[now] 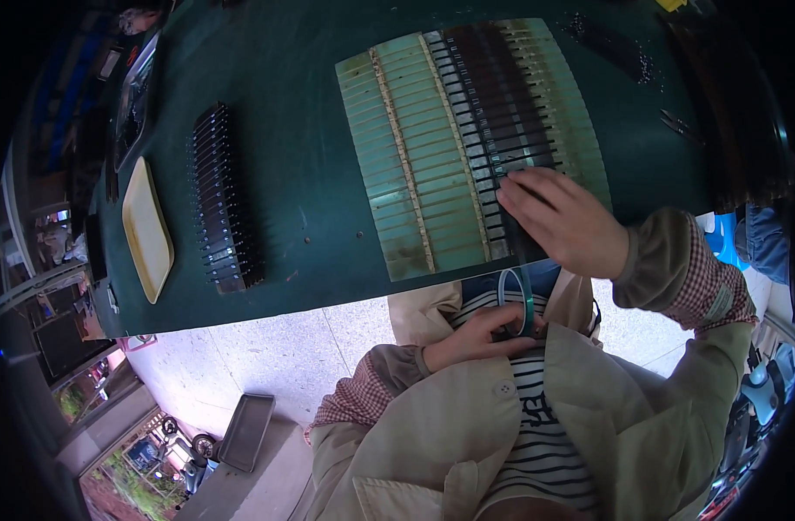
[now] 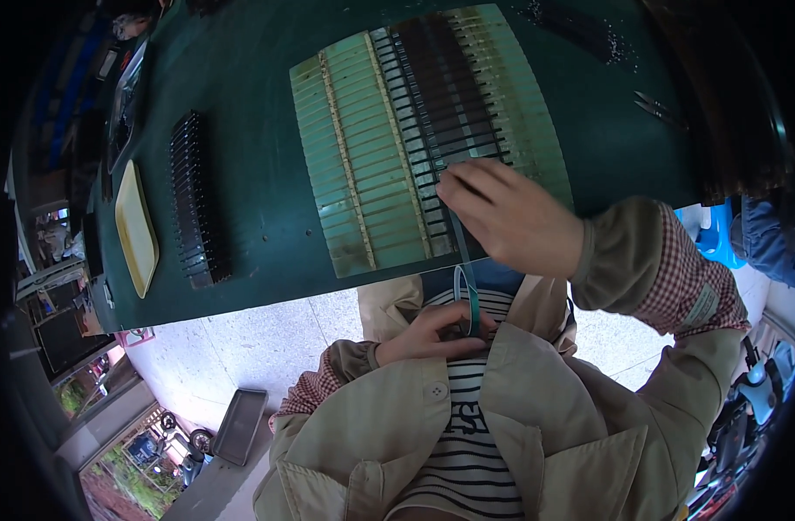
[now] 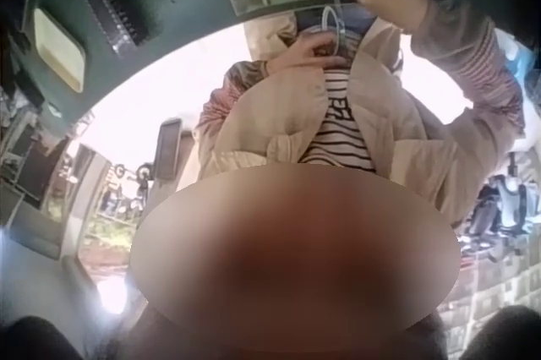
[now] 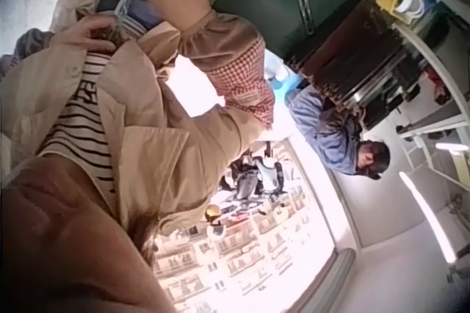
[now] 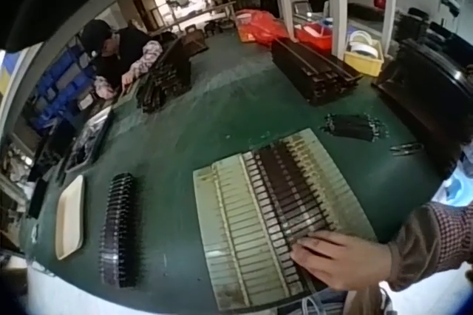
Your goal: The recorder is assembling small electronic components into slots on a green assembly board at a factory workstation.
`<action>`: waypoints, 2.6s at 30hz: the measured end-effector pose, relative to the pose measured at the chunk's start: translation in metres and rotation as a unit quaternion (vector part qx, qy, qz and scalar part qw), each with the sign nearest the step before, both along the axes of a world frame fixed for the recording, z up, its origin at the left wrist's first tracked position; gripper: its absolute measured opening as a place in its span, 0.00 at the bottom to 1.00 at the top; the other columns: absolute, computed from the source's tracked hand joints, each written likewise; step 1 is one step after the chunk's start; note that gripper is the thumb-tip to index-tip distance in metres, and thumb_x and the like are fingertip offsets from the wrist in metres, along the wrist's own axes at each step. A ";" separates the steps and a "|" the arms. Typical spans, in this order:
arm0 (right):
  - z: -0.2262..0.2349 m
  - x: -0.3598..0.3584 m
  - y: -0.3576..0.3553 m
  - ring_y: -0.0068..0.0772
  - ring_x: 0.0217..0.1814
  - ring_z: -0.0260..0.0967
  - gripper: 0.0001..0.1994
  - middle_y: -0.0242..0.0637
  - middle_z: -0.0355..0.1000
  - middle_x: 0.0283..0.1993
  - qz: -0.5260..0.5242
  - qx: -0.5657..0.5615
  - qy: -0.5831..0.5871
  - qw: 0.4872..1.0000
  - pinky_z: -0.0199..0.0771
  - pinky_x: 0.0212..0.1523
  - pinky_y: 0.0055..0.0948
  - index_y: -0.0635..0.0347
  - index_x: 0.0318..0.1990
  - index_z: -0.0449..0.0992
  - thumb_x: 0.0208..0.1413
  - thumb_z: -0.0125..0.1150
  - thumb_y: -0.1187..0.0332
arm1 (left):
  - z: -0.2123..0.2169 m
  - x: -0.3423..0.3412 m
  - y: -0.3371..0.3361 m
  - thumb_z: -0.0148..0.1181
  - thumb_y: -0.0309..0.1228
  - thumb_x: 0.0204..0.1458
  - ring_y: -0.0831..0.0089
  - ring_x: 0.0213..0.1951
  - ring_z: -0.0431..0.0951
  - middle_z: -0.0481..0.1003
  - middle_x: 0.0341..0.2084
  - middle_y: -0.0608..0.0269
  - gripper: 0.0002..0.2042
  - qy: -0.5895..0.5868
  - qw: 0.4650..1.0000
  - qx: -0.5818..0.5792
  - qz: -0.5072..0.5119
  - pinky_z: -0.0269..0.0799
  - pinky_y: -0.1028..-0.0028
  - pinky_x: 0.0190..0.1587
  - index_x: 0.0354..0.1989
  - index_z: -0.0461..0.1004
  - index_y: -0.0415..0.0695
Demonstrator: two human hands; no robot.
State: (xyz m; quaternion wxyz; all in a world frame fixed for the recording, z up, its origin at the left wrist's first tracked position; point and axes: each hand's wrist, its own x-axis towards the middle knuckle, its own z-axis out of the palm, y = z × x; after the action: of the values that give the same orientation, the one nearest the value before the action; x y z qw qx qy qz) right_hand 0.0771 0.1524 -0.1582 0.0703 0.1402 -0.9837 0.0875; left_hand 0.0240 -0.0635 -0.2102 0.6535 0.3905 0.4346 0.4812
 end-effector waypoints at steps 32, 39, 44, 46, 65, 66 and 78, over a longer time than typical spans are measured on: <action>0.002 0.030 -0.022 0.42 0.52 0.60 0.23 0.44 0.64 0.46 -0.004 0.060 0.005 0.998 0.57 0.56 0.49 0.66 0.46 0.70 0.36 0.50 0.73 | 0.001 0.002 0.001 0.57 0.26 0.49 0.77 0.40 0.71 0.71 0.36 0.63 0.12 0.034 0.999 -0.012 0.025 0.66 0.78 0.43 0.43 0.68 0.39; 0.004 0.034 -0.019 0.37 0.50 0.61 0.23 0.40 0.65 0.45 -0.019 -0.013 0.029 0.999 0.58 0.56 0.46 0.63 0.46 0.70 0.35 0.51 0.74 | 0.002 0.006 -0.003 0.57 0.25 0.49 0.78 0.40 0.71 0.71 0.36 0.63 0.11 0.033 0.998 -0.058 0.019 0.66 0.78 0.43 0.41 0.68 0.38; -0.011 0.044 -0.020 0.37 0.47 0.63 0.23 0.38 0.65 0.43 -0.016 0.037 0.056 0.998 0.60 0.54 0.45 0.58 0.46 0.72 0.35 0.52 0.74 | -0.007 0.006 -0.003 0.56 0.26 0.50 0.77 0.38 0.71 0.71 0.35 0.62 0.10 -0.011 0.996 -0.071 0.057 0.66 0.79 0.42 0.40 0.68 0.37; -0.016 0.050 -0.007 0.35 0.48 0.62 0.21 0.39 0.66 0.43 0.037 -0.004 0.115 0.993 0.61 0.54 0.40 0.61 0.44 0.72 0.37 0.52 0.74 | -0.012 0.006 -0.002 0.55 0.27 0.51 0.77 0.37 0.71 0.71 0.34 0.61 0.10 -0.035 0.993 -0.076 0.085 0.66 0.79 0.41 0.39 0.68 0.37; -0.027 0.106 0.139 0.24 0.29 0.58 0.16 0.34 0.60 0.28 -0.498 -0.101 0.131 0.851 0.62 0.33 0.20 0.60 0.48 0.68 0.49 0.57 0.74 | -0.007 0.005 0.015 0.46 0.31 0.56 0.79 0.09 0.60 0.68 0.21 0.58 0.07 -0.286 0.911 -0.172 0.242 0.58 0.79 0.15 0.36 0.61 0.40; -0.027 0.106 0.137 0.24 0.29 0.58 0.16 0.34 0.60 0.28 -0.500 -0.103 0.128 0.850 0.62 0.33 0.20 0.60 0.48 0.68 0.49 0.57 0.74 | -0.006 0.005 0.015 0.46 0.31 0.56 0.79 0.09 0.60 0.68 0.21 0.58 0.07 -0.286 0.910 -0.177 0.240 0.58 0.79 0.15 0.36 0.61 0.40; 0.014 0.061 0.019 0.29 0.22 0.59 0.11 0.34 0.60 0.24 -0.188 -0.204 0.069 0.958 0.63 0.24 0.26 0.61 0.40 0.70 0.50 0.54 0.68 | 0.008 0.008 0.018 0.44 0.33 0.57 0.84 0.08 0.50 0.66 0.23 0.61 0.08 -0.380 0.866 -0.205 0.253 0.48 0.82 0.15 0.42 0.59 0.44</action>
State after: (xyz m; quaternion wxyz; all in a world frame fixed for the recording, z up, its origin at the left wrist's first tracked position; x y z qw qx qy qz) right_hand 0.1377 0.1718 -0.1437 0.1805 -0.0586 -0.9463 0.2617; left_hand 0.0316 -0.0455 -0.2027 0.6891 -0.0892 0.3257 0.6411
